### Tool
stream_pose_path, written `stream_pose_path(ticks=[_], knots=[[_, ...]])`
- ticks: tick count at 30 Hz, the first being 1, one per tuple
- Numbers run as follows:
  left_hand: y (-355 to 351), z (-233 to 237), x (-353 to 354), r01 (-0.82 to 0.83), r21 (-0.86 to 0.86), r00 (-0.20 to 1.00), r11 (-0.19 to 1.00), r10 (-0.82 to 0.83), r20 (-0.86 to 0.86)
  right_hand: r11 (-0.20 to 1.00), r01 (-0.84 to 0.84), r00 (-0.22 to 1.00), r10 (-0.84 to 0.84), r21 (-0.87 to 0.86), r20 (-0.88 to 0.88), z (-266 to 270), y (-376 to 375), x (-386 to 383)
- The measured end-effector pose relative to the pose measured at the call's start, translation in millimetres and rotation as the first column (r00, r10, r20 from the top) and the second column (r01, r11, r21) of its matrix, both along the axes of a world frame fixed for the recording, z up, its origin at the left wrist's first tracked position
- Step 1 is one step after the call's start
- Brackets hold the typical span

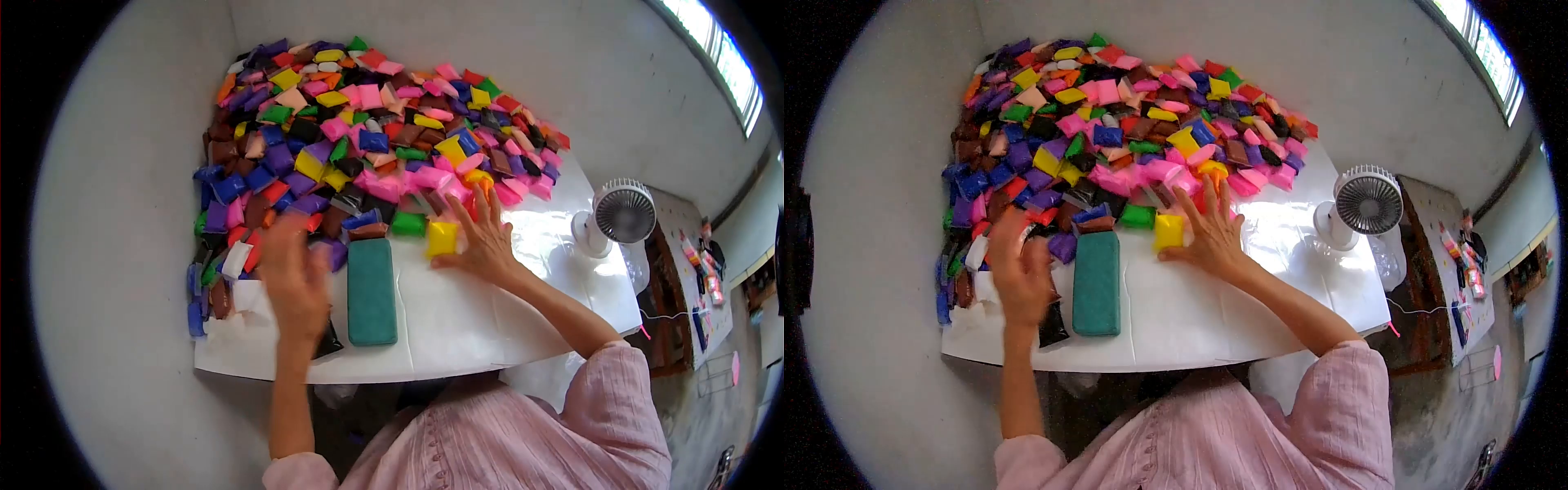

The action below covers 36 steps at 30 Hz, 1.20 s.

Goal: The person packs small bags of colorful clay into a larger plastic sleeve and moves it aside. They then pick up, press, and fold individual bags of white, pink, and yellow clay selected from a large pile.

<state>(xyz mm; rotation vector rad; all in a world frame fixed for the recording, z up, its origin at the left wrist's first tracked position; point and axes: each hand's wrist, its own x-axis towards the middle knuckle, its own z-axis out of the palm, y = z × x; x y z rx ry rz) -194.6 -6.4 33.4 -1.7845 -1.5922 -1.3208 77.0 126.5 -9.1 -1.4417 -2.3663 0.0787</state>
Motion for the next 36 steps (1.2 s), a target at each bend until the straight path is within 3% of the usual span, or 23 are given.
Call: stream_pose_path(ticks=[2, 5, 7, 10, 13, 19, 20, 23, 28, 32, 36], knots=[[-8, -2, 50, 0.295, -0.063, 0.943, 0.954, -0.301, -0.144, 1.000, -0.009, 1.000, 0.010, 0.021, -0.027, 0, 7, -4], [-10, -32, 114, 0.682, -0.349, 0.616, 0.643, -0.762, -0.200, 0.999, 0.013, 1.000, -0.012, 0.035, -0.021, 2, 16, -10], [-4, -51, 144, 0.704, -0.362, 0.516, 0.612, -0.790, -0.333, 0.998, 0.008, 0.999, -0.006, 0.069, -0.033, 4, 20, -14], [4, -64, 165, 0.695, -0.493, 0.412, 0.523, -0.852, -0.323, 0.985, -0.002, 0.999, 0.011, 0.174, -0.053, -1, 29, -22], [21, -67, 174, 0.781, -0.452, 0.332, 0.430, -0.900, -0.283, 0.985, -0.012, 1.000, 0.014, 0.175, -0.007, -3, 39, -32], [32, -67, 178, 0.836, -0.432, 0.326, 0.339, -0.939, -0.107, 0.924, -0.010, 0.999, 0.026, 0.382, -0.036, -5, 67, -71], [31, -68, 178, 0.835, -0.425, 0.320, 0.349, -0.937, -0.139, 0.855, -0.041, 0.996, 0.077, 0.516, -0.049, -6, 77, -78], [28, -66, 178, 0.828, -0.411, 0.330, 0.382, -0.924, -0.195, 0.745, -0.040, 0.995, 0.092, 0.666, -0.044, 12, 102, -101], [26, -67, 177, 0.811, -0.431, 0.365, 0.395, -0.918, -0.155, 0.810, -0.145, 0.943, 0.287, 0.569, -0.167, 80, 135, -162], [29, -65, 172, 0.836, -0.467, 0.291, 0.288, -0.954, -0.067, 0.813, -0.189, 0.815, 0.442, 0.550, -0.374, 113, 160, -211], [25, -66, 171, 0.775, -0.522, 0.348, 0.358, -0.930, -0.121, 0.798, -0.328, 0.750, 0.546, 0.506, -0.374, 127, 150, -180]])
